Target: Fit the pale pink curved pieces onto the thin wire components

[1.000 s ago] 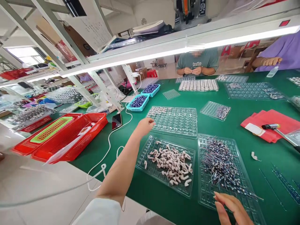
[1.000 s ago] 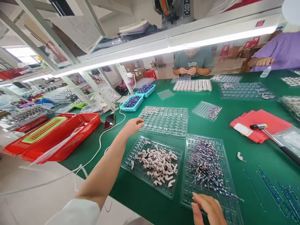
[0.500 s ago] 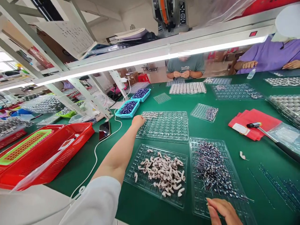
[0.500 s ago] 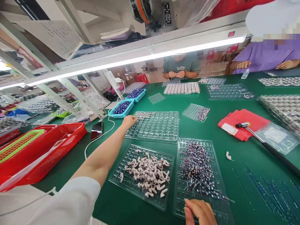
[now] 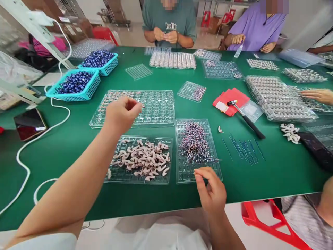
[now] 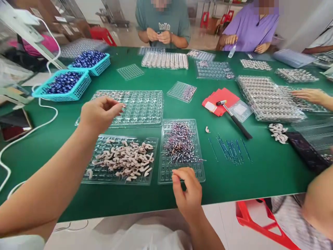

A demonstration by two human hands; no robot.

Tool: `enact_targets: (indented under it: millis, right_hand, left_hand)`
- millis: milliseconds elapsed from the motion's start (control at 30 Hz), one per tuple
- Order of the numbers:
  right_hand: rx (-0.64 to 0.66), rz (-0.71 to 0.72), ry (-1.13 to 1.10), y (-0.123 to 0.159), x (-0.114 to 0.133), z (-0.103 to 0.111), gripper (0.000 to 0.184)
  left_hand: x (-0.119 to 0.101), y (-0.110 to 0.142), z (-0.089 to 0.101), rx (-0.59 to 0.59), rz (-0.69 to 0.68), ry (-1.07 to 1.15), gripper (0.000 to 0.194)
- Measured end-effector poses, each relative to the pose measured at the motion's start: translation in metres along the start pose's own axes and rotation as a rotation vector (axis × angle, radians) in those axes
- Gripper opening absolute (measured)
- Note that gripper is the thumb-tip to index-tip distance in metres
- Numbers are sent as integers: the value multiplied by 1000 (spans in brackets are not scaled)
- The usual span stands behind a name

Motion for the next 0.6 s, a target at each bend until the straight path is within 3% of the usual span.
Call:
enact_targets:
  millis: [133, 233, 333, 433, 600]
  right_hand:
    - [-46, -52, 173, -9, -12, 24, 11]
    - [59, 26, 296, -21, -20, 29, 10]
    - [222, 159, 390, -36, -22, 20, 14]
    - [355, 261, 485, -51, -20, 5, 16]
    - [553, 417, 638, -65, -17, -15, 14]
  left_hand:
    - [-65, 84, 0, 227, -36, 434, 33]
    - [-91, 131, -6, 446, -12, 647, 21]
    - [-93, 155, -24, 603, 139, 791, 14]
    - [-84, 164, -45, 705, 356, 885, 10]
    - [-71, 169, -62, 786, 550, 979, 10]
Point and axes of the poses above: each hand's wrist, its own y-axis away from the middle knuckle, its own z-axis out of the back of the hand, x = y × z, the point moved 4 cm from there along -y, towards the middle knuckle, and after that the axes turned 8 degrees about -x, right-handed, at the moved point
